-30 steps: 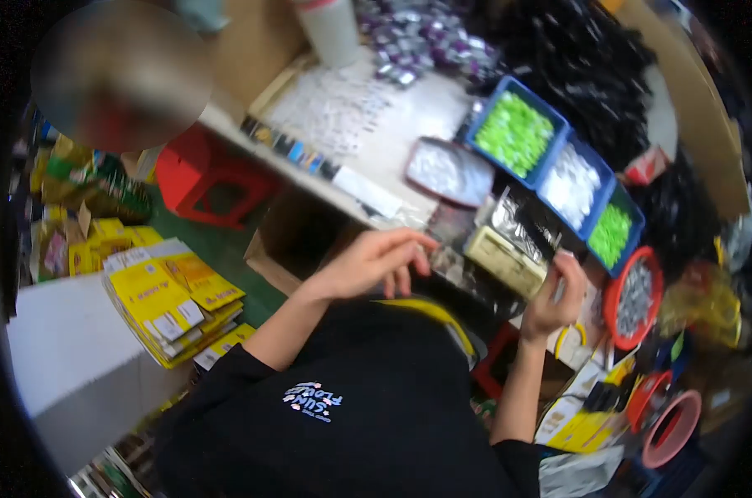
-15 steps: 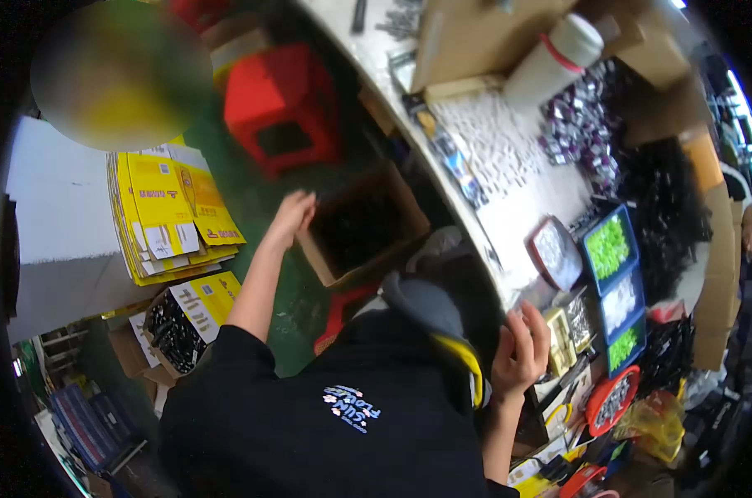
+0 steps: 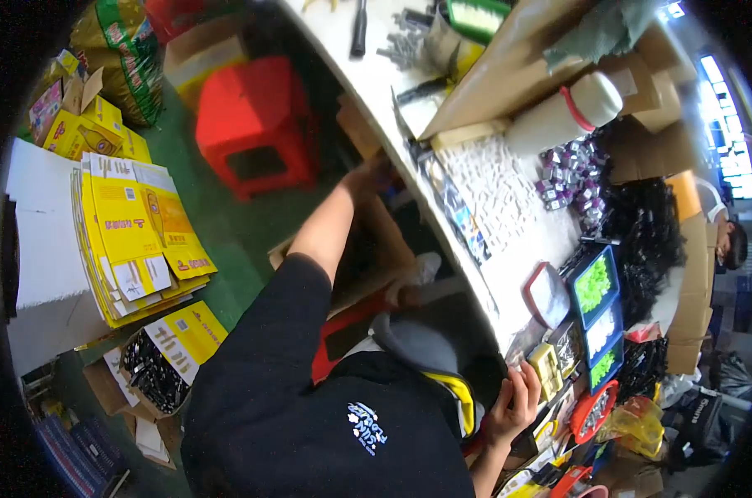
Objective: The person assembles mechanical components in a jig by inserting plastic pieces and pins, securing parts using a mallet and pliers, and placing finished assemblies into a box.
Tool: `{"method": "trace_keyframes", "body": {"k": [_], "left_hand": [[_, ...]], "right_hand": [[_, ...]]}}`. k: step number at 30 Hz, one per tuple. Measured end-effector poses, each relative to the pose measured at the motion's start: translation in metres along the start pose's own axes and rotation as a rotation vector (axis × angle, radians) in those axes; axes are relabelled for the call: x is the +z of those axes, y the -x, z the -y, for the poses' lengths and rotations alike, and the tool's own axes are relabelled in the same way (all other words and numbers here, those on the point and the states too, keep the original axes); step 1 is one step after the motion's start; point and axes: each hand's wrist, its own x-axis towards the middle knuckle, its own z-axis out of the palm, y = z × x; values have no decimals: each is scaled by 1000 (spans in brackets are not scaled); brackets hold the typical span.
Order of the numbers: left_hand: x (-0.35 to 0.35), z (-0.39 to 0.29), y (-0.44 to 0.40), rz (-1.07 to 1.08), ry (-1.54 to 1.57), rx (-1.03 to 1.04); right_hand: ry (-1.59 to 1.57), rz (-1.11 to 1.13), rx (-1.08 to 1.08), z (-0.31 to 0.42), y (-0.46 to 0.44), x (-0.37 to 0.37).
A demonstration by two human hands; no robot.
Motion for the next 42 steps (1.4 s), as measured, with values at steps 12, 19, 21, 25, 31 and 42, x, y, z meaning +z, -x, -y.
{"method": "trace_keyframes", "body": {"k": [12,19,21,25,31,42], "left_hand": [[-34,-14,117,-629,-666,136],[57,-38,273,-332,-904,572],[92,-31,299,4,-920,418],[158,-22,314,485,-1117,371],[214,-21,309,646,-1352,459],[203,-25,327,311,-1242,724]], "right_hand": [[-33,45,-14,-2,-11,-4],[-22,-131,-13,-21,16,-23],[6,-172,-6,-22,23,-33],[21,-272,57,-27,48,-50],[-176,-177,232,-31,111,-61],[-293,223,712,-64,205,11]]}}
